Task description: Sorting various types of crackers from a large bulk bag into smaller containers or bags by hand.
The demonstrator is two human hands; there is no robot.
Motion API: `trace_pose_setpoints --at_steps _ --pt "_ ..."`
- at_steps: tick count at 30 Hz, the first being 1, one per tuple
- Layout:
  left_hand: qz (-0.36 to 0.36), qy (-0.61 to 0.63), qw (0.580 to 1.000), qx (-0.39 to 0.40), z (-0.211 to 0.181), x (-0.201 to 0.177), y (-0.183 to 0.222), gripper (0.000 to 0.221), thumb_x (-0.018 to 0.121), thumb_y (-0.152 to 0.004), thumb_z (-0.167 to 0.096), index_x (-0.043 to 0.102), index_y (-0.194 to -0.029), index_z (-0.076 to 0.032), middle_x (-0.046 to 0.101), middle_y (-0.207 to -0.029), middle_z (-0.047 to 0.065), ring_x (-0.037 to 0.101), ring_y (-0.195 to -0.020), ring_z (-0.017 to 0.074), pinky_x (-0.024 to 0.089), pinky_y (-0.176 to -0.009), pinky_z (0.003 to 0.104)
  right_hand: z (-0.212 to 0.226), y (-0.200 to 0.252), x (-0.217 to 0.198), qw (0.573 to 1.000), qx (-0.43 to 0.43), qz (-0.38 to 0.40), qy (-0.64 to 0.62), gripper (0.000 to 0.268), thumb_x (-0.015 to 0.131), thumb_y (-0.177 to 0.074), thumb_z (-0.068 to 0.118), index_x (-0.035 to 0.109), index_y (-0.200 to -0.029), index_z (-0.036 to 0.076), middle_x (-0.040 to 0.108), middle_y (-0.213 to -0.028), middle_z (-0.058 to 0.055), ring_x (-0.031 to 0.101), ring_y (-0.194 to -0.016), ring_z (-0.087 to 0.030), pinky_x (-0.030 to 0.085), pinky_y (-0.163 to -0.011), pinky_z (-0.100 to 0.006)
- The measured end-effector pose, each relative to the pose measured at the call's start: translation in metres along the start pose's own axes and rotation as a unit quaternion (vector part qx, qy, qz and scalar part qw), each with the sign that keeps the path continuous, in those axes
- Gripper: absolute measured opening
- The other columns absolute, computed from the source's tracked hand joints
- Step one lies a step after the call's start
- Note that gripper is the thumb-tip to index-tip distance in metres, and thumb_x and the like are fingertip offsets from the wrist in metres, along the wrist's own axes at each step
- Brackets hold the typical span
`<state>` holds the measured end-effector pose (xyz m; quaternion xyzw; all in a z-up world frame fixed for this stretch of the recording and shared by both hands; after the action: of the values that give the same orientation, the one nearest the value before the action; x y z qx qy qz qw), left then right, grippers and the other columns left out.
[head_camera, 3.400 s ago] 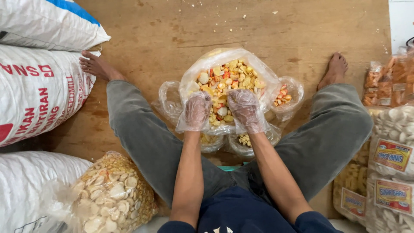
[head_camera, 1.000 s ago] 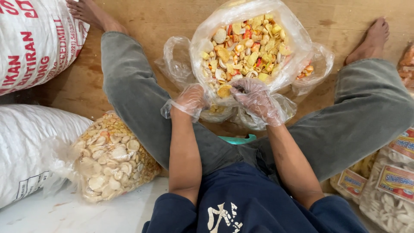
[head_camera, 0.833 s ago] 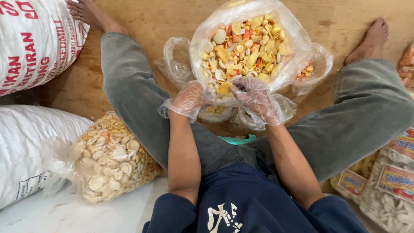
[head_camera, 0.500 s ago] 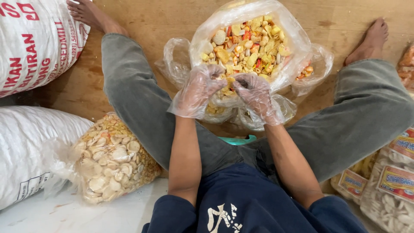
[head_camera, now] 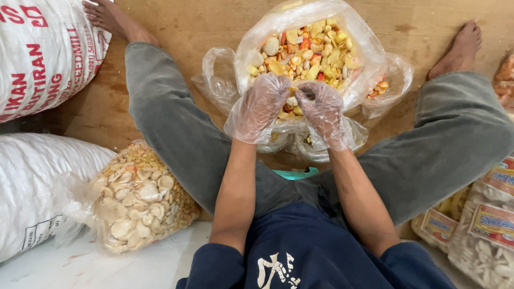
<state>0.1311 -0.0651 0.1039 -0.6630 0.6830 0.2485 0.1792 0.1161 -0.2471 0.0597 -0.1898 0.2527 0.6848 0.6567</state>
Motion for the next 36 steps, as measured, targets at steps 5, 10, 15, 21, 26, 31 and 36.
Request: trace_pose_setpoints --at_steps 5,10,15,21,26,31,36 --pt "0.049 0.008 0.998 0.028 -0.019 -0.011 0.013 0.021 0.069 -0.089 -0.025 0.072 -0.078 -0.008 0.072 -0.074 0.015 0.072 -0.073 0.039 0.055 -0.064 0.053 0.04 0.009 -0.006 0.983 -0.08 0.007 -0.166 0.008 0.075 -0.095 0.003 0.075 -0.098 -0.004 0.071 -0.079 -0.005 0.055 -0.062 -0.01 0.044 -0.053 -0.022" --pt "0.243 -0.155 0.957 -0.025 0.041 0.047 0.037 0.025 0.076 -0.079 -0.026 0.08 -0.088 -0.002 0.077 -0.086 0.017 0.074 -0.093 0.0373 0.061 -0.079 0.047 0.04 0.008 -0.006 0.984 -0.085 0.011 -0.155 0.01 0.07 -0.096 0.004 0.076 -0.1 -0.003 0.075 -0.085 -0.007 0.056 -0.063 -0.01 0.046 -0.054 -0.022" --pt "0.314 -0.166 0.93 -0.094 0.082 0.072 0.038 0.027 0.082 -0.072 -0.034 0.08 -0.09 -0.013 0.079 -0.092 0.009 0.074 -0.101 0.0327 0.061 -0.083 0.046 0.049 0.011 -0.006 0.984 -0.112 0.025 -0.136 0.011 0.07 -0.095 0.004 0.076 -0.101 -0.002 0.075 -0.089 -0.008 0.061 -0.069 -0.013 0.051 -0.063 -0.025" --pt "0.238 -0.156 0.958 -0.044 0.08 0.064 0.025 0.021 0.075 -0.079 -0.041 0.076 -0.085 -0.021 0.076 -0.086 0.004 0.074 -0.094 0.0289 0.06 -0.077 0.044 0.041 0.01 -0.003 0.991 -0.079 0.026 -0.106 0.011 0.073 -0.094 0.009 0.076 -0.095 -0.001 0.073 -0.082 -0.006 0.06 -0.068 -0.013 0.05 -0.061 -0.026" --pt "0.156 -0.148 0.977 0.01 0.068 0.049 0.015 0.02 0.068 -0.086 -0.047 0.071 -0.08 -0.029 0.073 -0.08 -0.002 0.074 -0.087 0.0251 0.06 -0.071 0.041 0.004 0.004 0.01 0.992 -0.064 -0.002 -0.109 0.009 0.085 -0.088 0.019 0.08 -0.096 0.018 0.077 -0.086 0.0 0.076 -0.088 -0.014 0.061 -0.08 -0.025" --pt "0.081 -0.106 0.989 0.064 0.017 0.018 0.016 0.019 0.066 -0.09 -0.037 0.065 -0.076 -0.024 0.067 -0.075 0.004 0.071 -0.083 0.03 0.057 -0.066 0.043 -0.003 0.0 -0.001 0.997 -0.006 -0.003 -0.08 0.005 0.076 -0.095 0.021 0.078 -0.095 0.016 0.075 -0.085 -0.005 0.074 -0.087 -0.016 0.059 -0.081 -0.032" --pt "0.009 -0.043 0.996 0.075 0.014 0.022 0.009 0.025 0.068 -0.089 -0.03 0.059 -0.069 -0.019 0.061 -0.073 0.009 0.068 -0.081 0.0309 0.054 -0.065 0.043 -0.007 -0.008 -0.008 0.997 0.025 0.02 -0.077 0.008 0.072 -0.097 0.029 0.078 -0.099 0.024 0.076 -0.089 0.002 0.073 -0.089 -0.012 0.059 -0.084 -0.028"
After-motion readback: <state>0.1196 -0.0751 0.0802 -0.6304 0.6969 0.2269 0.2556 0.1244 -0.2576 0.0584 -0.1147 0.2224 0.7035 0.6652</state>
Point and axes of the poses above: each hand's wrist, its own y-axis away from the middle knuckle, its own x-axis out of the palm, z = x × y, the point moved 10 cm from there along -y, towards the middle knuckle
